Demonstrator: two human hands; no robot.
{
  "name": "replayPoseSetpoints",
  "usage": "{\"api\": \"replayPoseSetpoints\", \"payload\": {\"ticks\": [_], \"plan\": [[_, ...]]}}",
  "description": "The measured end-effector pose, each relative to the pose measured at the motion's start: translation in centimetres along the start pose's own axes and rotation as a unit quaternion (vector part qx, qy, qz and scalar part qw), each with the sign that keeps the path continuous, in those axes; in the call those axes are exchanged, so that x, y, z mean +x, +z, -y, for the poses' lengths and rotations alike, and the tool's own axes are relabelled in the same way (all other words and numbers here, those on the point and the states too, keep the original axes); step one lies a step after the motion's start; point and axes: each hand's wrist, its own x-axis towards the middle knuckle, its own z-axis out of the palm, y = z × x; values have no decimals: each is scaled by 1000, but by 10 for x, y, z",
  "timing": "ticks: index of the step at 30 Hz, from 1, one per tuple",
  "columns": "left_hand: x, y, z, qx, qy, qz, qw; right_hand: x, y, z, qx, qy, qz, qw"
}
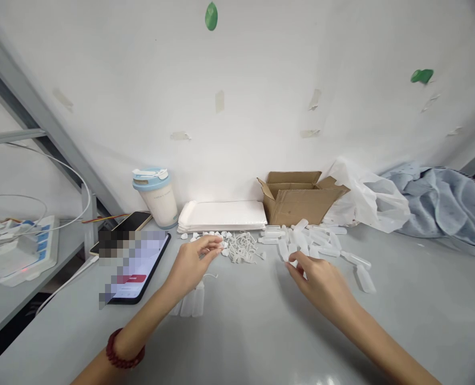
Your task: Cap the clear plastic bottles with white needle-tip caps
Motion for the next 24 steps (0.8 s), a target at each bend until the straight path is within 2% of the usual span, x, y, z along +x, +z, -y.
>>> {"api": "replayPoseSetpoints", "payload": {"ticks": [6,10,12,16,19,21,24], "plan": [[-3,-2,9,101,136,6,986,-1,0,2,4,2,7,1000],[-6,-4,15,144,207,63,966,-2,1,2,5,0,13,1000],[-9,-3,15,160,223,78,958,-2,1,3,6,-4,13,1000],[-11,2,13,164,239,39,956,-1,2,4,3,-11,9,1000],[-11,5,11,149,257,40,954,-1,4,3,6,-22,-1,1000],[-11,7,8,137,263,51,954,-2,6,2,16,-38,-12,999],[-14,7,3,116,260,37,958,-3,10,2,54,-83,-45,994]]}}
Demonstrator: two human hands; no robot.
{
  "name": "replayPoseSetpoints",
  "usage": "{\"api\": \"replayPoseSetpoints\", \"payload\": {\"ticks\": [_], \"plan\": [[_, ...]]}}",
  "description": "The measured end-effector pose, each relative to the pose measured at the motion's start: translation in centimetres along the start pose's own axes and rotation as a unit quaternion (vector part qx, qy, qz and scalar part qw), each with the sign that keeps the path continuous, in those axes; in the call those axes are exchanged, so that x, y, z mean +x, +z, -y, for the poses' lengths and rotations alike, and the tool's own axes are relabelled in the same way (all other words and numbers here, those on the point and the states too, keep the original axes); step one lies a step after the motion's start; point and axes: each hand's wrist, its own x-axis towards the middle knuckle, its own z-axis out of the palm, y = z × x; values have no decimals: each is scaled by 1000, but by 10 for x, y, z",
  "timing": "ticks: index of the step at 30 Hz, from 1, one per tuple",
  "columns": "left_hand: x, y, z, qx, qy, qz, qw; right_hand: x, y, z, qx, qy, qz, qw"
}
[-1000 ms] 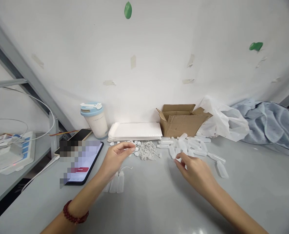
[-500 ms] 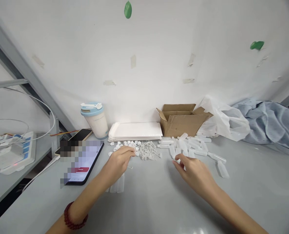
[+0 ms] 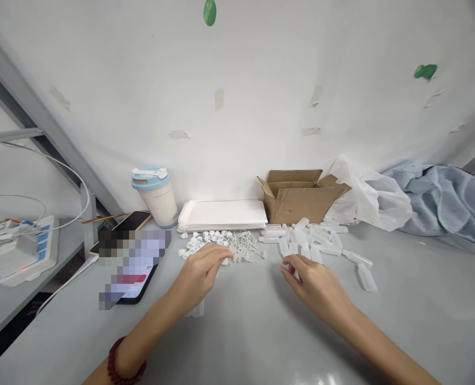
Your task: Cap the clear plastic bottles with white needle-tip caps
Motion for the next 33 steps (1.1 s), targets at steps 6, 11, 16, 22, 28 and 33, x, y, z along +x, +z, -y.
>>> {"api": "replayPoseSetpoints", "payload": {"ticks": [6,11,16,22,28,33], "plan": [[-1,2,-15,-75,-34,-4,997,-8,7,15,170,-173,-53,969],[-2,8,-35,-192,-63,64,977,-15,15,32,282,-185,-83,938],[-3,9,-47,-229,-96,94,964,-16,16,36,323,-202,-116,917],[-4,9,-48,-239,-131,91,958,-11,14,35,345,-196,-137,908],[-7,7,-54,-254,-170,112,945,-7,10,31,344,-135,-138,919],[-8,0,-60,-323,-204,185,905,0,8,24,331,-27,-159,930]]}}
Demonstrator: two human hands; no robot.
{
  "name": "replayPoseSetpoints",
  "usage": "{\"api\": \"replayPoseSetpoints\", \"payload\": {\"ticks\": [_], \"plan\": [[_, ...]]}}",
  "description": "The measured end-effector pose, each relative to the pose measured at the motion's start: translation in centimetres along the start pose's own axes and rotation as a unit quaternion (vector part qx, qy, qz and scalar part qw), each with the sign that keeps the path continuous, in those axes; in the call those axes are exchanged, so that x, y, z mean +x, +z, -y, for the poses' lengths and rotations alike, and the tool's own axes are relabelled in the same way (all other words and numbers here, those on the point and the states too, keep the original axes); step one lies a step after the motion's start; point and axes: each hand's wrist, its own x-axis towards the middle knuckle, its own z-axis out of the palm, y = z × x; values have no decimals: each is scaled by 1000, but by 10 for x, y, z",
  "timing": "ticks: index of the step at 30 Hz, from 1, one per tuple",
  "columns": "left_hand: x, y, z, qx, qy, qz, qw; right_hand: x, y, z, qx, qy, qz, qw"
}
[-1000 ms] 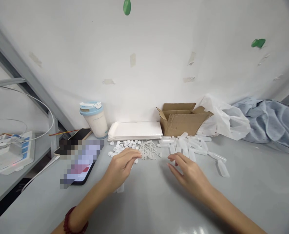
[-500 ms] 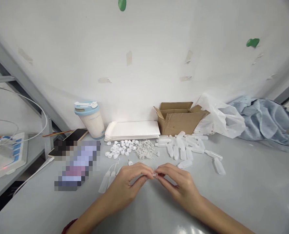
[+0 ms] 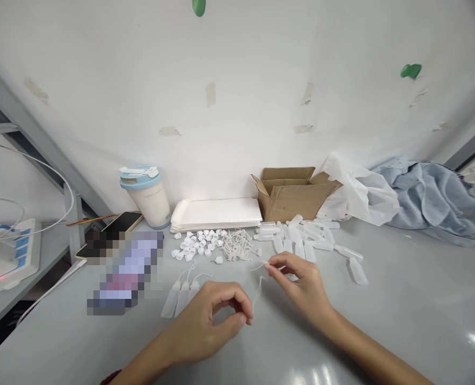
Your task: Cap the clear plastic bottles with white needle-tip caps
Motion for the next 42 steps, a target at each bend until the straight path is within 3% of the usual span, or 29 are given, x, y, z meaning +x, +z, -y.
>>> {"api": "replayPoseSetpoints", "payload": {"ticks": [3,6,9,12,16,21,29,36,42], "plan": [[-3,-1,-3,-20,-12,16,1000,9,1,-9,-16,57,-11,998],[-4,0,-3,34,-26,5,999,19,4,-17,-20,70,18,997],[-2,4,0,112,-23,-17,993,23,7,-24,-17,47,64,997],[1,6,9,174,23,-47,983,20,4,-32,-74,-12,89,993],[2,4,26,289,118,-116,943,20,-12,-44,-177,-65,55,980],[0,-2,38,366,145,-136,909,29,-42,-48,-258,-19,76,963],[0,-6,33,359,127,-188,905,30,-72,-26,-268,49,273,923],[1,-20,25,302,71,-335,890,19,-69,-29,-338,22,300,892],[2,-21,21,268,55,-338,901,16,-58,-34,-344,-8,287,894]]}}
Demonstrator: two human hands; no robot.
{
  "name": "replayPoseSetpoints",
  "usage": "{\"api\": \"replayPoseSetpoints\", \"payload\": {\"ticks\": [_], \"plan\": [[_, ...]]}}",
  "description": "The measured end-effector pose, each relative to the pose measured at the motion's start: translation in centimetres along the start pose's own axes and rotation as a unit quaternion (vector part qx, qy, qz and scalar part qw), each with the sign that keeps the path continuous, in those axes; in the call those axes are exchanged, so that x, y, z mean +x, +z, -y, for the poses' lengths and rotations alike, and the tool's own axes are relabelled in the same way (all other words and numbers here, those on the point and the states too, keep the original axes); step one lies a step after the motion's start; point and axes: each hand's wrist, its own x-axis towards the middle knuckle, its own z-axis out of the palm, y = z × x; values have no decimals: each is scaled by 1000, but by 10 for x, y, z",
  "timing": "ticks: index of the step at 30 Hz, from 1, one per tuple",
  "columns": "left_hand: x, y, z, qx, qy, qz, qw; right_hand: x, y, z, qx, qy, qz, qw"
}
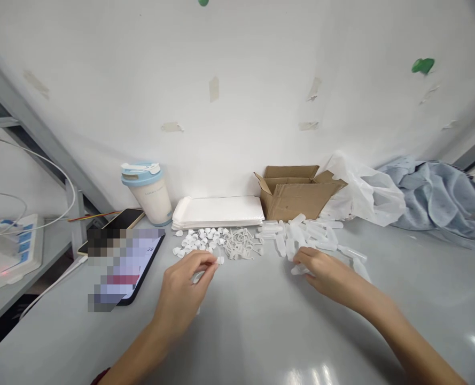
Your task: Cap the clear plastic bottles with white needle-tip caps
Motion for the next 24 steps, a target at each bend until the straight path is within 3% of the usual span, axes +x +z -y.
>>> {"api": "replayPoseSetpoints", "payload": {"ticks": [7,11,18,24], "plan": [[-5,8,-5,-62,-88,40,993,0,-3,34,124,-74,-27,989],[-9,14,-8,-92,-107,71,987,-5,2,57,202,-95,-21,975],[-17,20,-15,-149,-62,126,979,-15,20,81,287,-127,-15,950],[-20,21,-20,-172,-44,143,974,-15,22,82,298,-133,-20,945]]}}
